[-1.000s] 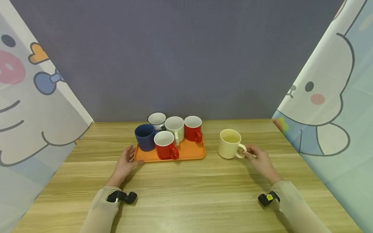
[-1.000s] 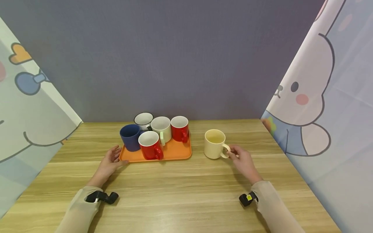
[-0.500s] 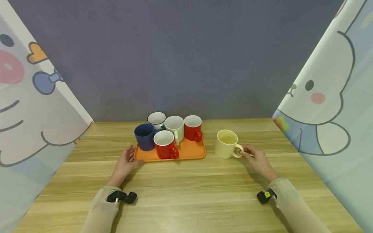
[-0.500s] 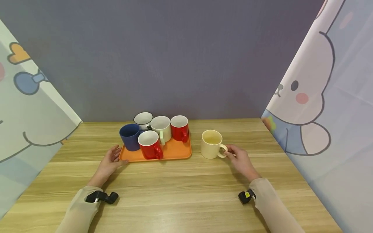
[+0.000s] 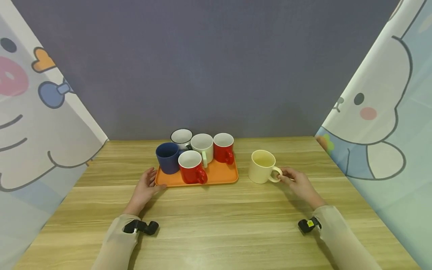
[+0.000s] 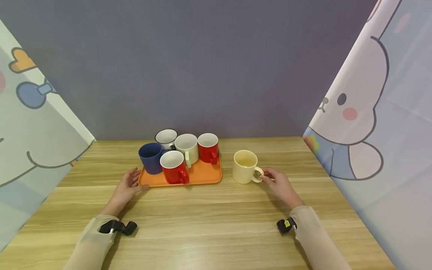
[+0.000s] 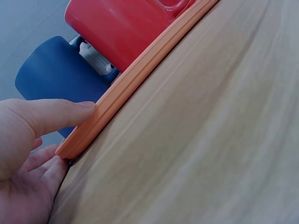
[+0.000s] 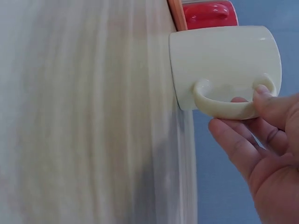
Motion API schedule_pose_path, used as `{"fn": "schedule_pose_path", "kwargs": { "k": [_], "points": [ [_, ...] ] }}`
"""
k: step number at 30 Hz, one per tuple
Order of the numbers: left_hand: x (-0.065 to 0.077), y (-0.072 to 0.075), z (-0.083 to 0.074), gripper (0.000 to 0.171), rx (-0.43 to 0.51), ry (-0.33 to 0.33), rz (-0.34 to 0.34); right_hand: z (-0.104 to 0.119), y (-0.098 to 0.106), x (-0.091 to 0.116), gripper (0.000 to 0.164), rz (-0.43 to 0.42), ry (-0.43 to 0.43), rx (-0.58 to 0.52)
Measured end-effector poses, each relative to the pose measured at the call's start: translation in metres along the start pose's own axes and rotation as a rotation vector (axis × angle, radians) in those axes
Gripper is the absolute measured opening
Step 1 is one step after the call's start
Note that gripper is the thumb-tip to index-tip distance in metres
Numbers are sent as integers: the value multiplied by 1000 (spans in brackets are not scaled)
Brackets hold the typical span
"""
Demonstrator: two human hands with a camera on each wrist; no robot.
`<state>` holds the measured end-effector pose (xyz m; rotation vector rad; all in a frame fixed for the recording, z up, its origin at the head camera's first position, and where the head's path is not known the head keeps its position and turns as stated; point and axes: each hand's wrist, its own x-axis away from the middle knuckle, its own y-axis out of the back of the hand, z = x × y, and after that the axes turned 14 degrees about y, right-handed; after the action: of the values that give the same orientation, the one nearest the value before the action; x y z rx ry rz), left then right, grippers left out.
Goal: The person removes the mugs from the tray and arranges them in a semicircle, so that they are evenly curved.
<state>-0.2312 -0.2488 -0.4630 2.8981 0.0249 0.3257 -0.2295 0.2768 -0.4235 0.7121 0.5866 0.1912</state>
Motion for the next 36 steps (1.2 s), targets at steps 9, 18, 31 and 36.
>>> {"fn": "schedule_pose_path", "kwargs": {
  "k": [9,18,31,36],
  "points": [
    [-1,0,1,91,-4,-2,1,1,7,-2,27,35,-21,-72],
    [-1,0,1,91,-8,5,2,6,15,-9,28,96,-25,50],
    [0,-1,-2,92,6,6,0,34,20,-35,28,-92,57,105],
    [-1,0,0,92,-1,3,0,47,16,-48,28,-129,93,86]
  ]
}}
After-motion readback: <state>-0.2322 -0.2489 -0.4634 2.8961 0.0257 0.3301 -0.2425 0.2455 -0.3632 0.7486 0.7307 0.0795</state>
